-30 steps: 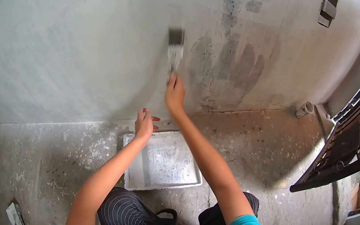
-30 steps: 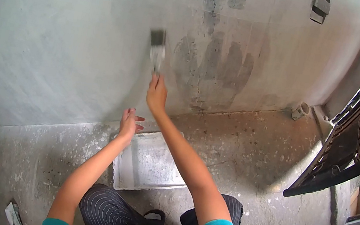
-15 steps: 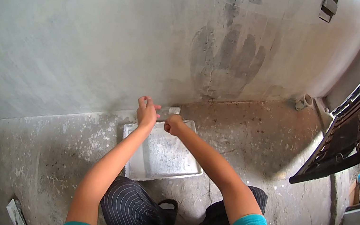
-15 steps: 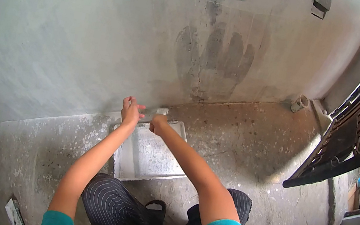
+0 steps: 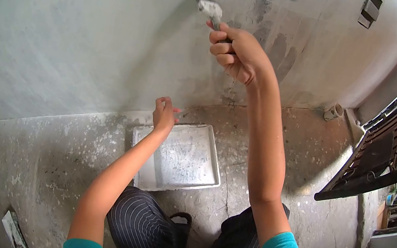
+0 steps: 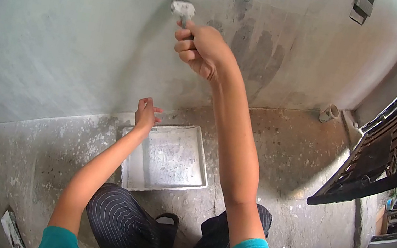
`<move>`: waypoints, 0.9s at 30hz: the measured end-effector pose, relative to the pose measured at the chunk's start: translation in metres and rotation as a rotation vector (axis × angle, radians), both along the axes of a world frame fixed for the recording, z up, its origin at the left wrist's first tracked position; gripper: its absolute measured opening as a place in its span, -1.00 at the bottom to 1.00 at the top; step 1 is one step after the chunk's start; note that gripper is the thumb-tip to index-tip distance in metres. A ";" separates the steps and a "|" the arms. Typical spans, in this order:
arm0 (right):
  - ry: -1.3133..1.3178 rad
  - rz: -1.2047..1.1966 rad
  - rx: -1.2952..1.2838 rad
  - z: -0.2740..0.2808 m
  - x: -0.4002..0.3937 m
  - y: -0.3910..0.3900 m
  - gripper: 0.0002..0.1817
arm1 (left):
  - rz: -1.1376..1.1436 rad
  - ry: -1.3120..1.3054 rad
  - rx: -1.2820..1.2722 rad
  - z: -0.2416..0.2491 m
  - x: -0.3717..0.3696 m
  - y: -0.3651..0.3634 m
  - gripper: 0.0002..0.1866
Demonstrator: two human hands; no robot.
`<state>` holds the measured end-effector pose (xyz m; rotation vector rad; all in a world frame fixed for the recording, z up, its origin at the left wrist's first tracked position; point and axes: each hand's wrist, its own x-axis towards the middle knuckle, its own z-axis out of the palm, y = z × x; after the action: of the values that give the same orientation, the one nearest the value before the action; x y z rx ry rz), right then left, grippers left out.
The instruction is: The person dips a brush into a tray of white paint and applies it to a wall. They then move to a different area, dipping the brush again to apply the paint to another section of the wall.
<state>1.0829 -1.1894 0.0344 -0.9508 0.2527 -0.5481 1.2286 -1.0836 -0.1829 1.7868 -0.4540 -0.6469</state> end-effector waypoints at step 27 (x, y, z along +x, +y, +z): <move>0.697 -0.035 0.471 -0.317 0.085 -0.018 -0.83 | -0.104 0.008 -0.007 0.005 -0.010 0.000 -0.54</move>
<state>1.1682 -1.2078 -0.2822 -0.6449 0.9815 -0.1517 1.2184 -1.0835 -0.1780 1.7623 -0.5459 -0.7242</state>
